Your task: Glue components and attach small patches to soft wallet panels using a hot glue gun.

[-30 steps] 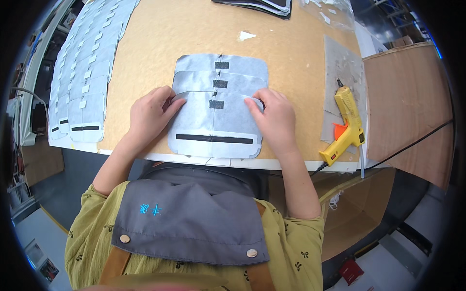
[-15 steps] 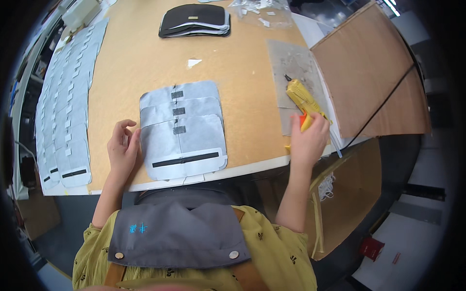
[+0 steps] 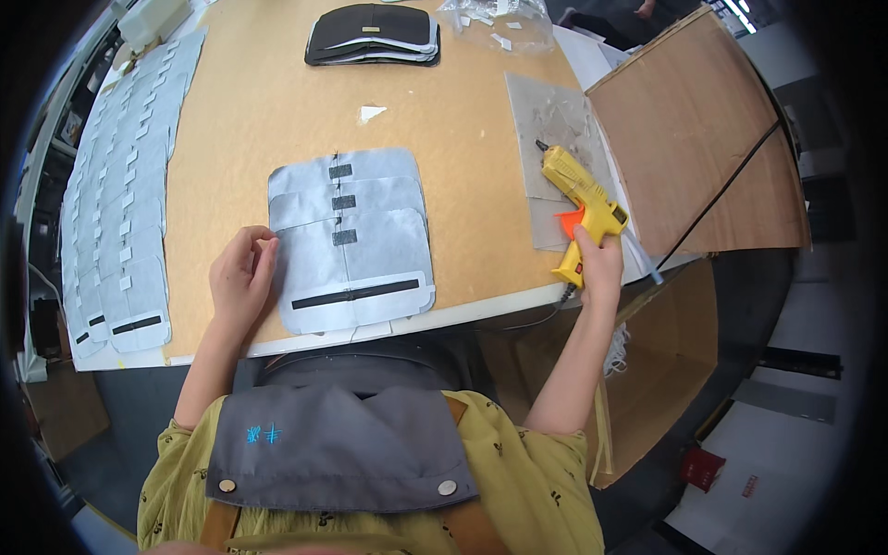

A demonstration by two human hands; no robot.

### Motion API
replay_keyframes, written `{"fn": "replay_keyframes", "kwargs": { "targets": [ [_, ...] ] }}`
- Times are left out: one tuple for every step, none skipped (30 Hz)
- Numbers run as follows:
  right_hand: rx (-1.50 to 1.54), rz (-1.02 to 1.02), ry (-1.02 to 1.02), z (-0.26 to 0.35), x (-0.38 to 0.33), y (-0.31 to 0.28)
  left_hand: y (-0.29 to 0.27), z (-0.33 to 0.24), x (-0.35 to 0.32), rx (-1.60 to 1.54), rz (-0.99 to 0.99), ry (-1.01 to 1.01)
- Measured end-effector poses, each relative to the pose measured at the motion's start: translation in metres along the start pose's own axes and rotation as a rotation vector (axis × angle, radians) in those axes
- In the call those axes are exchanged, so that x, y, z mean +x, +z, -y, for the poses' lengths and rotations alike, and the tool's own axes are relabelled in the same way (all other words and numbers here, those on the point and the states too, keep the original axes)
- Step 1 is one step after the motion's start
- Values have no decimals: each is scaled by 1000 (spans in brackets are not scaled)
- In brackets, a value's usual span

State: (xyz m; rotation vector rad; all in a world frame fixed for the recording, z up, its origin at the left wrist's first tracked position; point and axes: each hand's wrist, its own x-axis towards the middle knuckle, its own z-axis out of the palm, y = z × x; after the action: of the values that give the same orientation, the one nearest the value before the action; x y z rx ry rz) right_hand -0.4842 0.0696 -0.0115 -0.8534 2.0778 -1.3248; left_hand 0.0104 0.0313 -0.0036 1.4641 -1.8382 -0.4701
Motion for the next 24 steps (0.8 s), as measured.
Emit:
{"fn": "replay_keyframes", "kwargs": {
  "targets": [
    [-2,4,0,5,-3,2,0,1,-1,3,2,3],
    [84,43,95,13,-9,4,0,1,-1,3,0,-1],
    [170,82,191,18,-13,5,0,0,-1,14,-5,8],
    [170,85,191,16,-15,4,-1,0,-1,26,-10,19],
    [231,70,149,14,-18,3,-1,0,-2,29,-11,17],
    [293,55,108,11,-20,2,-2,0,-2,29,3,16],
    [292,58,109,5,-20,-2,-2,0,-3,28,17,15],
    [360,37,76,-2,-20,-8,-2,0,-2,30,17,12],
    [428,15,44,-8,-21,-12,-2,-1,-2,43,11,17],
    [504,-61,-11,1,-32,-5,-1,-1,-1,61,3,18],
    [503,-57,-5,4,-36,-8,0,-2,-1,65,6,13],
    [586,-32,-102,7,-38,-10,0,-2,-1,76,8,22],
    [669,-5,-198,10,-41,-13,0,-2,-1,89,9,29],
    [704,20,-239,16,-43,-17,-1,-2,-1,97,12,22],
    [706,28,-229,19,-43,-26,-1,-3,0,100,5,27],
    [822,78,-221,21,-44,-37,0,-1,-3,98,-3,29],
    [945,130,-204,33,-50,-37,-1,-3,-3,112,0,18],
    [1037,264,-285,45,-61,-32,-1,-5,-3,107,6,24],
    [1126,393,-380,61,-75,-20,0,-4,0,92,6,40],
    [1139,602,-341,59,-77,-20,0,-3,0,97,9,42],
    [1179,780,-339,56,-81,-10,1,-2,2,96,2,39],
    [1215,870,-301,51,-82,-6,1,-2,2,94,-2,44],
    [1253,963,-254,47,-86,0,1,-2,-1,98,-5,44],
    [1248,976,-241,48,-93,5,0,-3,-3,99,-8,28]
  ]
}}
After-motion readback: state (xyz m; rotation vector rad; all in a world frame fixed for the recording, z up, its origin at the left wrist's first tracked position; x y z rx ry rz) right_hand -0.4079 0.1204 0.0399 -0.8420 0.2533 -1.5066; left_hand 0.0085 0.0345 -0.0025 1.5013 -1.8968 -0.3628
